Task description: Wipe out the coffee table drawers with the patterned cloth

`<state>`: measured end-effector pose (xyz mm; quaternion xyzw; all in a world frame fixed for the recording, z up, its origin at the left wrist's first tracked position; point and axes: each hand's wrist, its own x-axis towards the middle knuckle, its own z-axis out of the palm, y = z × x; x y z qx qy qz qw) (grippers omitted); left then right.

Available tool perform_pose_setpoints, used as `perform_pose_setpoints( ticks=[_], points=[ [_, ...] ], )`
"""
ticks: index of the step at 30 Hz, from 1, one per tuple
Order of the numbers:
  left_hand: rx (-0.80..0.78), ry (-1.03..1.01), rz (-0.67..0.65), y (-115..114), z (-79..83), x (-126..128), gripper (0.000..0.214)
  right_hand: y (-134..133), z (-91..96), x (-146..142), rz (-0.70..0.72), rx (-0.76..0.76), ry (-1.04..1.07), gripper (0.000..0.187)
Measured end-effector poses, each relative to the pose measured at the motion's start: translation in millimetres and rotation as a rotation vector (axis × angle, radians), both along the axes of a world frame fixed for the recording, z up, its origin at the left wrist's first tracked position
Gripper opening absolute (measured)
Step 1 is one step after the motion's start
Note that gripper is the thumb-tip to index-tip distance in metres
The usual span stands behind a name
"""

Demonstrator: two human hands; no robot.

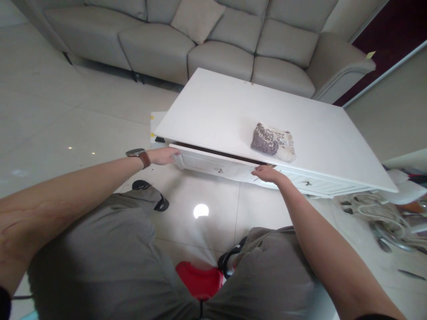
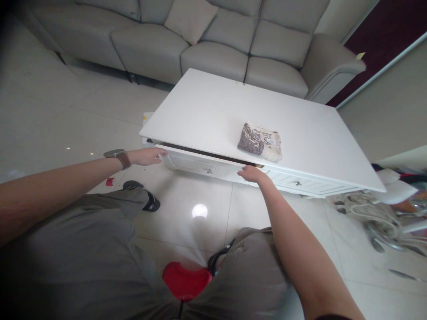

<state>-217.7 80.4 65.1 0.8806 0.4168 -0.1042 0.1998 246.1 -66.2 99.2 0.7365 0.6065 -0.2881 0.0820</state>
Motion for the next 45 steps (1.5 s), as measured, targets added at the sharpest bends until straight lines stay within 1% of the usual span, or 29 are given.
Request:
perform_pose_setpoints(
  ticks=[3, 8, 16, 21, 26, 30, 35, 41, 45],
  points=[
    [-0.006, 0.009, 0.008, -0.8, 1.2, 2.7, 0.053, 0.4, 3.0, -2.3, -0.018, -0.027, 0.008, 0.034],
    [-0.038, 0.032, 0.026, -0.9, 3.5, 6.3, 0.054, 1.0, 6.6, -5.4, 0.023, -0.063, -0.031, 0.037],
    [-0.061, 0.023, 0.033, -0.1, 3.1, 7.4, 0.054, 0.7, -0.5, -0.2, 0.046, -0.045, -0.036, 0.038],
    [-0.043, 0.052, 0.047, -1.1, 4.4, 9.0, 0.058, -1.0, -0.8, -0.2, -0.003, -0.059, -0.002, 0.042],
    [-0.009, 0.082, 0.049, -4.9, 7.1, 11.6, 0.059, -2.5, -2.0, -0.7, -0.083, -0.119, 0.076, 0.05],
    [0.004, 0.155, 0.101, -10.4, 12.2, 14.9, 0.059, -3.0, -5.0, 0.1, -0.122, -0.16, 0.132, 0.061],
    [-0.008, 0.182, 0.154, -15.0, 18.0, 20.5, 0.059, -0.9, -6.3, -1.3, -0.136, -0.167, 0.144, 0.062],
    [-0.034, 0.151, 0.165, -9.7, 14.4, 28.8, 0.056, 1.0, -11.2, -1.0, -0.155, -0.147, 0.149, 0.068],
    [-0.019, 0.12, 0.182, -6.8, 10.3, 34.7, 0.051, 0.0, -20.7, 2.6, -0.127, -0.144, 0.132, 0.081]
  ],
)
